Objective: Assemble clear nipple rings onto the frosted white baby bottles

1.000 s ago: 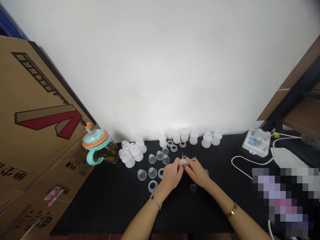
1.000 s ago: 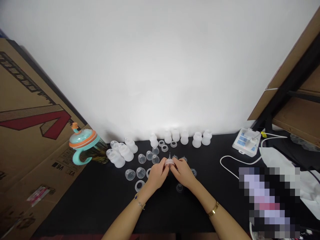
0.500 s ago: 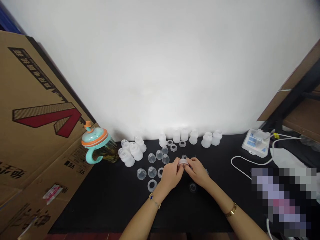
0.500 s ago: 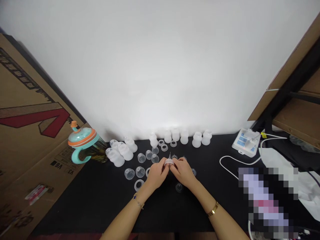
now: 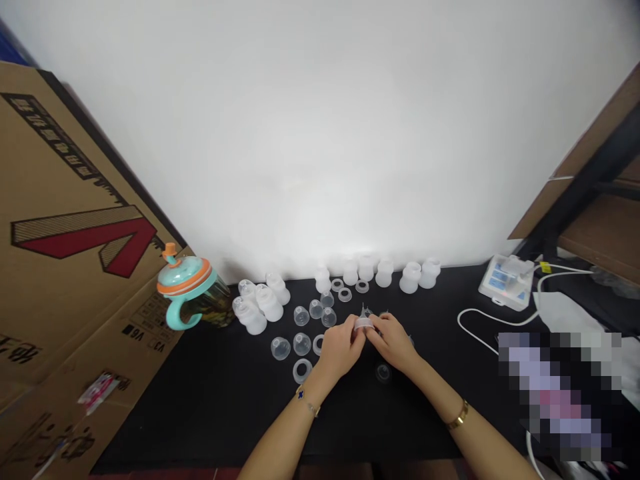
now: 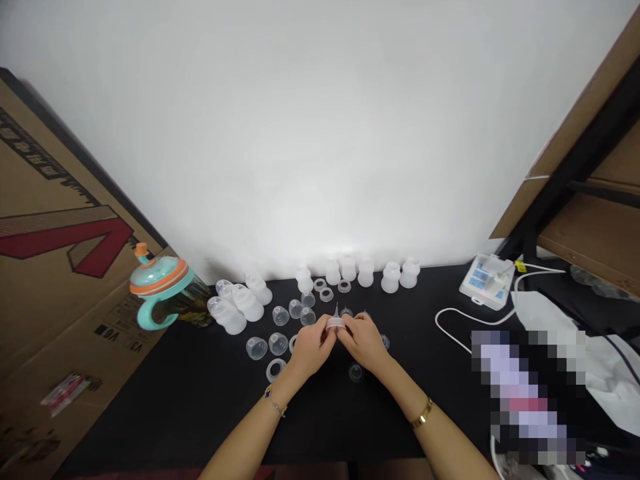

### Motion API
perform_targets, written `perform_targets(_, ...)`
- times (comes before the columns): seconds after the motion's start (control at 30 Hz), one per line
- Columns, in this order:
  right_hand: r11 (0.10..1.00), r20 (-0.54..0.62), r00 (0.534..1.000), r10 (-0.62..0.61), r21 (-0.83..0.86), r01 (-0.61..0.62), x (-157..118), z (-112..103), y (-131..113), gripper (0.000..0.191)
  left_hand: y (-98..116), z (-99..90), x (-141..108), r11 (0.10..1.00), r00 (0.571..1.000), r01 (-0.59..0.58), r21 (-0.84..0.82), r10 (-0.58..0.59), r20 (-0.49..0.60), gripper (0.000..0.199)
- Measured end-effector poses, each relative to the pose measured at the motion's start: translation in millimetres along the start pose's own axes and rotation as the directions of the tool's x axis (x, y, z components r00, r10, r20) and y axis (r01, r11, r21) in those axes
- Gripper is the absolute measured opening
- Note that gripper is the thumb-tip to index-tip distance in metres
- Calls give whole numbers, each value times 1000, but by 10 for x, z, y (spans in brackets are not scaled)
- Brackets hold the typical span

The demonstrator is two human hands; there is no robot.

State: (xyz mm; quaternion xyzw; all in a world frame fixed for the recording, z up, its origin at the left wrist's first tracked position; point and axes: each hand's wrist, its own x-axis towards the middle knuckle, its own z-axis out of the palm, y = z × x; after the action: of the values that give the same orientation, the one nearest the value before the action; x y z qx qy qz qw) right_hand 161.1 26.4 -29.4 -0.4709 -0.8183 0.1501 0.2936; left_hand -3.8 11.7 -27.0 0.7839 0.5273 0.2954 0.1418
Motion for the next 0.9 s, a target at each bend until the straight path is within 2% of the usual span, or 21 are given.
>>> perform_targets(0.2,999,-60,998,34,8,-33,-23,6,-42,28,-11,17,-7,1000,999,-24,-19,23,-39,14)
perform_targets(0.4,994,-59,992,109,30,-107,-33,25,-93,27,-39,23,-2,999,998,-24,-22,23,-55,19)
perform_targets(0.63,988,-44,993,108,117,-102,-45,26,-104,25,-44,-19,-11,993,998,-44,-110,39,-42,19)
perform_targets(0.9,992,-42,995,86,96,-82,-51,64,-60,31,-17,6,1,1000,998,10,-30,-11,-64,19)
